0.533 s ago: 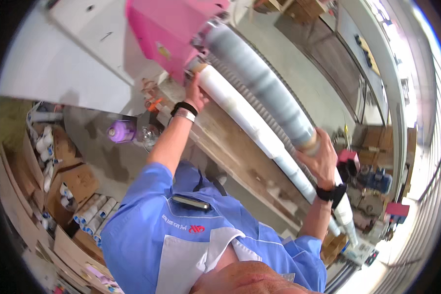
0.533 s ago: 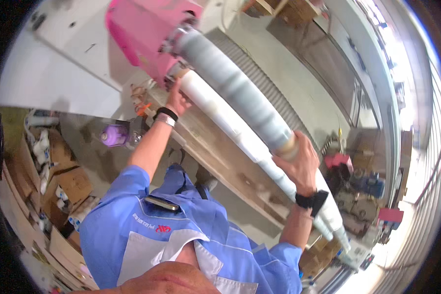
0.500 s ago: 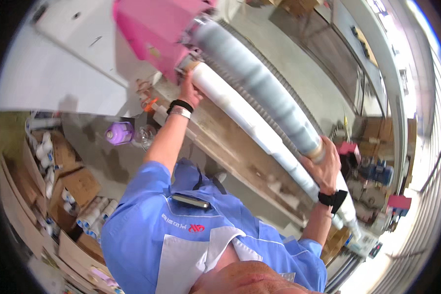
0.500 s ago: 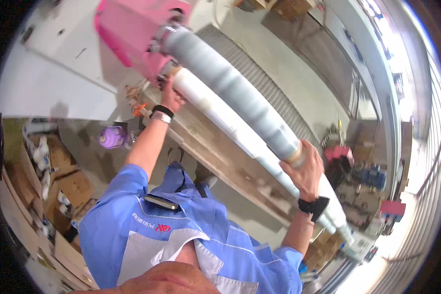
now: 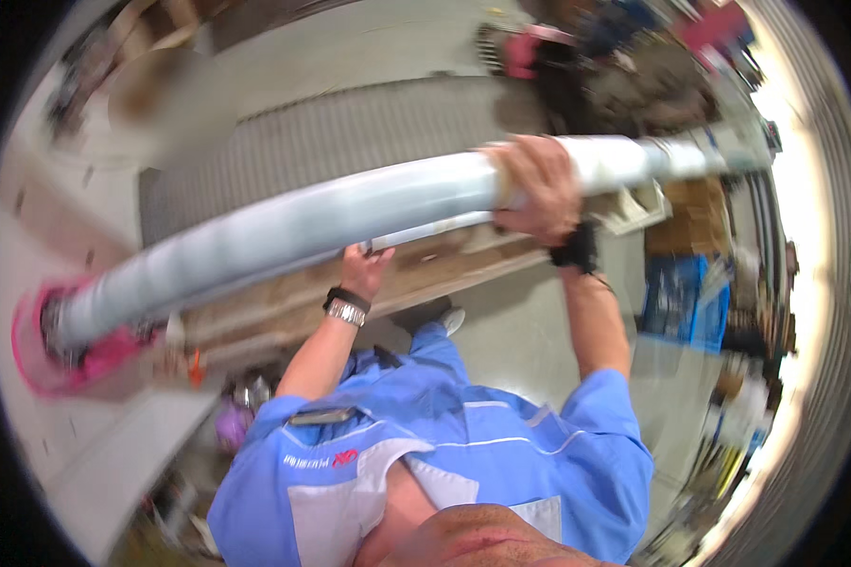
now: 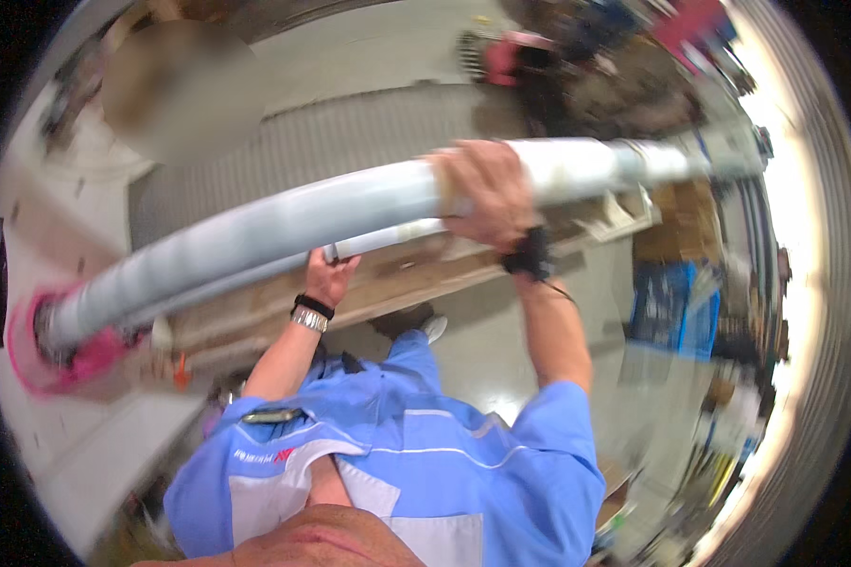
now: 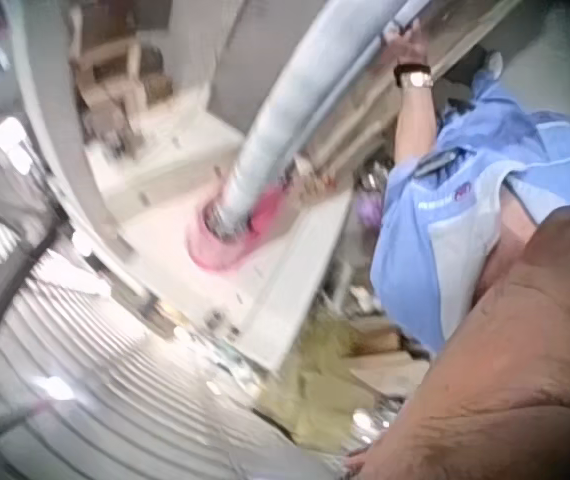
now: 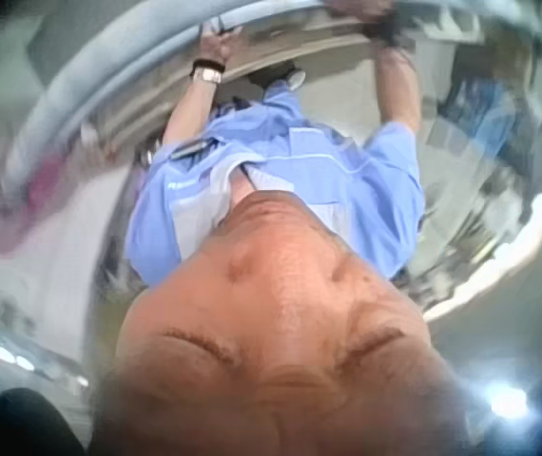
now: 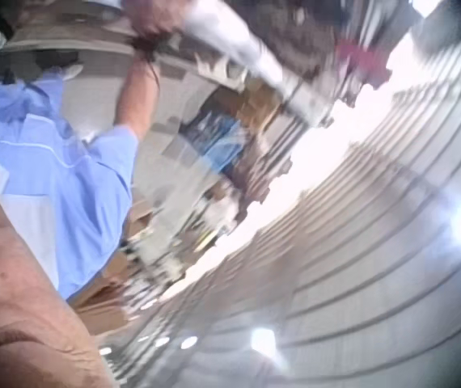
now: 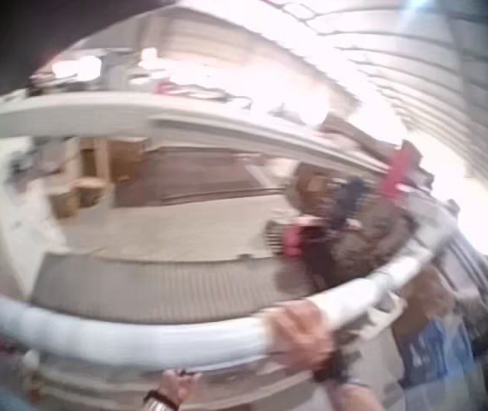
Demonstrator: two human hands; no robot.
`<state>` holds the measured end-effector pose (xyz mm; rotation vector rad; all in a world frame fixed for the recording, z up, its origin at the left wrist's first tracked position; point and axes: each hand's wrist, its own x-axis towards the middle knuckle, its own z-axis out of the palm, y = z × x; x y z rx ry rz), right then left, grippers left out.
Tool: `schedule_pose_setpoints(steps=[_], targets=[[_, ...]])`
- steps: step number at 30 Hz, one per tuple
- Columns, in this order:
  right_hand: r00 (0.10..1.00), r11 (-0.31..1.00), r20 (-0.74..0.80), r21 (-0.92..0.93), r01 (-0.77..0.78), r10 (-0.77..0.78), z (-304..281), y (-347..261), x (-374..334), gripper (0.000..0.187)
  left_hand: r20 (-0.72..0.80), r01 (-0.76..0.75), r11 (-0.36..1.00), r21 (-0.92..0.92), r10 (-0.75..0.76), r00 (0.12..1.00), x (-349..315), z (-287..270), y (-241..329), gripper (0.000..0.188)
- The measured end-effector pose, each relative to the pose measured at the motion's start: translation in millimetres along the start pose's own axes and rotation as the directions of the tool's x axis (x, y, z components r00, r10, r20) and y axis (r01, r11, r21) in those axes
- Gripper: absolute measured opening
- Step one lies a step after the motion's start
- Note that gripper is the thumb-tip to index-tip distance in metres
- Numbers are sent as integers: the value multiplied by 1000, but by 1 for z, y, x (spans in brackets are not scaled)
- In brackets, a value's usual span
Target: The person removes finished rolls of film from a machine, places them into cardboard boxes, and then loads new cardboard tubes onto the spindles to restart the process.
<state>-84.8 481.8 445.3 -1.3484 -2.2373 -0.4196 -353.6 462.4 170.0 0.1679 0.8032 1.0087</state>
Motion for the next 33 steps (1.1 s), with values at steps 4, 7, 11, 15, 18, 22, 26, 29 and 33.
schedule_pose_setpoints(steps=[4,7,11,15,18,22,26,29,33], targets=[[988,1000,-152,-16,-20,17,-10,56,-36,66,34,196,976,-94,-194,980,41,113,-95,49],[955,1000,-295,-20,16,-21,-20,111,-67,62,49,216,973,-80,-213,976,71,190,-175,53],[964,1000,-265,9,-14,16,-24,136,-73,61,294,170,984,-61,-145,945,150,199,-233,53],[935,997,-351,-40,-59,41,-32,185,-100,75,761,520,849,-97,-274,588,151,266,-283,47],[926,999,-373,26,-42,48,-40,218,-118,52,636,341,936,-84,-214,741,147,299,-312,46],[912,1000,-409,4,-24,23,-54,277,-145,54,523,-173,967,188,50,851,139,335,-345,45],[891,1000,-455,-26,-9,-4,-72,373,-184,57,328,-287,919,269,192,925,154,344,-356,45],[932,999,-360,13,-35,37,-100,462,-229,58,112,-275,901,336,251,961,150,358,-364,55],[955,992,-292,-97,-81,50,-155,609,-300,64,-137,-192,964,-183,168,976,163,365,-362,73]])
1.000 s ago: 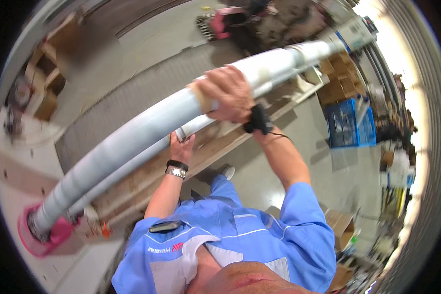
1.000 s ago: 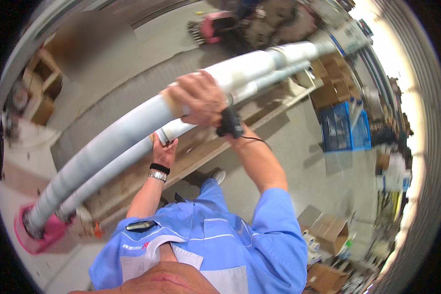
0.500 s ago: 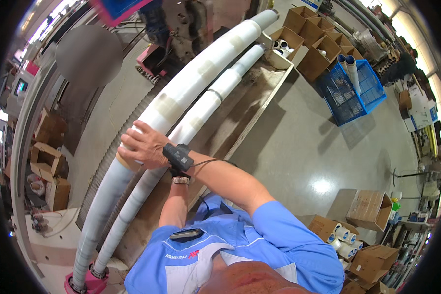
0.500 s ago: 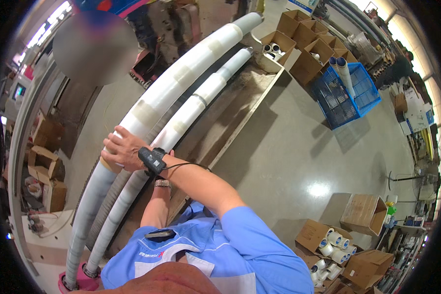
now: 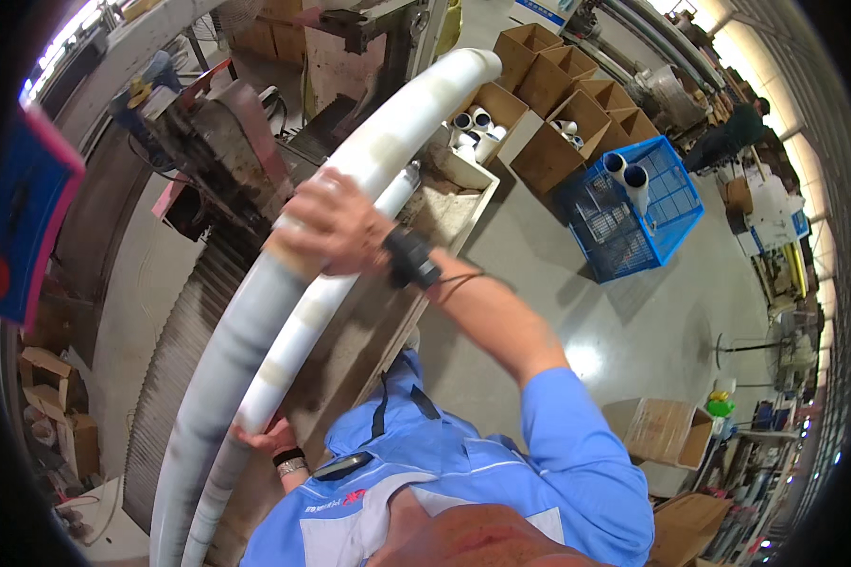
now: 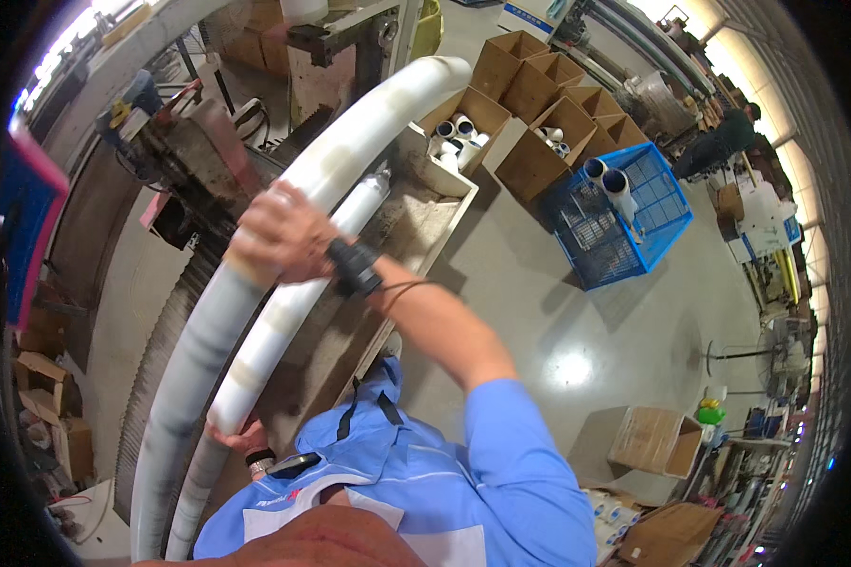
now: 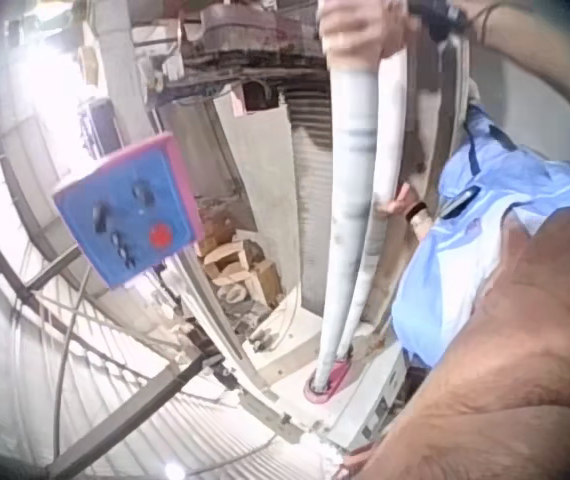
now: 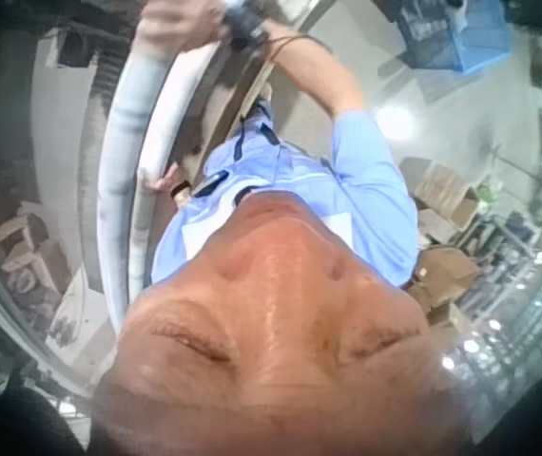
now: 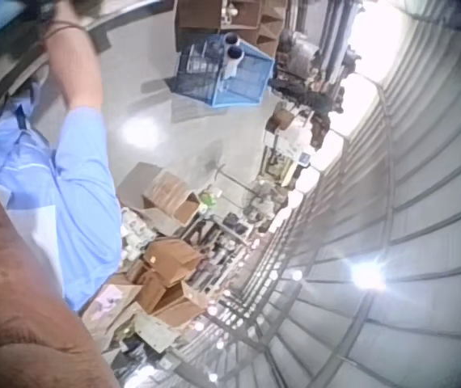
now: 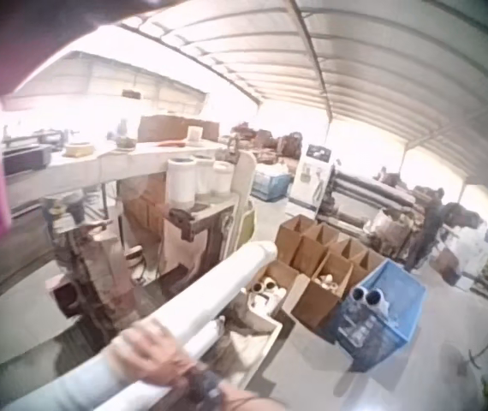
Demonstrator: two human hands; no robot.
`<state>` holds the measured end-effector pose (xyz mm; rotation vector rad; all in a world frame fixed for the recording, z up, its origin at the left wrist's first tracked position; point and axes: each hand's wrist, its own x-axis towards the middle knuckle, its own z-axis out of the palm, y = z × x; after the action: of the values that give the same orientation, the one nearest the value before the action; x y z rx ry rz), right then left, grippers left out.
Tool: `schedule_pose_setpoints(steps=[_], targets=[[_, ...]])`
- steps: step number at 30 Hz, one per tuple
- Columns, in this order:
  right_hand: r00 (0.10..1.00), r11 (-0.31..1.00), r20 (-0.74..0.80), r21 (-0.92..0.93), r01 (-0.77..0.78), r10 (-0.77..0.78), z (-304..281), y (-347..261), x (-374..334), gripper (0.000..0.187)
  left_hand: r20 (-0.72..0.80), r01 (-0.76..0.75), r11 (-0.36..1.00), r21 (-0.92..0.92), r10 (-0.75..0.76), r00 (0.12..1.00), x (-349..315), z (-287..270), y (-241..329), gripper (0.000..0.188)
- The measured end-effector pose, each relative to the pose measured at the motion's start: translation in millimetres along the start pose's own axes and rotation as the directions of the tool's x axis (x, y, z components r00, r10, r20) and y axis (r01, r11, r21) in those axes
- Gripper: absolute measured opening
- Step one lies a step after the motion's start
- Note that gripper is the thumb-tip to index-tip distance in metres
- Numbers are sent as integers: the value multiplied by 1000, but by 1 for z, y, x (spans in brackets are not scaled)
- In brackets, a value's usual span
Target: The person removes finished rolls of film from a machine, places them into cardboard boxes, and then loads new cardboard tubes onto the spindles to restart the process.
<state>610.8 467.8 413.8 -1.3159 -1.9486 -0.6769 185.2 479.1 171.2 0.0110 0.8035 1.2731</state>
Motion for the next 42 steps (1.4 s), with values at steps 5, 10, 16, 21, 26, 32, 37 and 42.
schedule_pose_setpoints(steps=[5,10,16,21,26,32,37,42], targets=[[930,928,257,-333,-169,262,-73,184,-55,61,-183,-331,900,284,389,903,9,-8,-11,72],[834,770,-45,-361,-526,549,-89,293,-120,69,-351,-294,950,104,311,883,4,17,-23,70],[343,-420,660,716,-558,669,37,251,-239,35,-424,-338,924,179,382,821,9,71,-93,70],[118,-750,892,432,-501,436,33,254,-259,51,-249,-374,775,509,548,798,-14,166,-232,64],[282,-741,861,508,-438,424,1,399,-306,63,-118,-64,997,46,69,991,15,240,-362,62],[356,-148,600,630,-762,716,-127,573,-281,73,109,164,986,30,-166,980,21,359,-560,72],[286,222,684,183,-958,671,-103,593,-344,72,39,360,909,210,-376,926,32,442,-679,63],[-136,-646,766,417,-640,629,-96,483,-439,57,163,335,718,610,-528,834,27,451,-703,50]])
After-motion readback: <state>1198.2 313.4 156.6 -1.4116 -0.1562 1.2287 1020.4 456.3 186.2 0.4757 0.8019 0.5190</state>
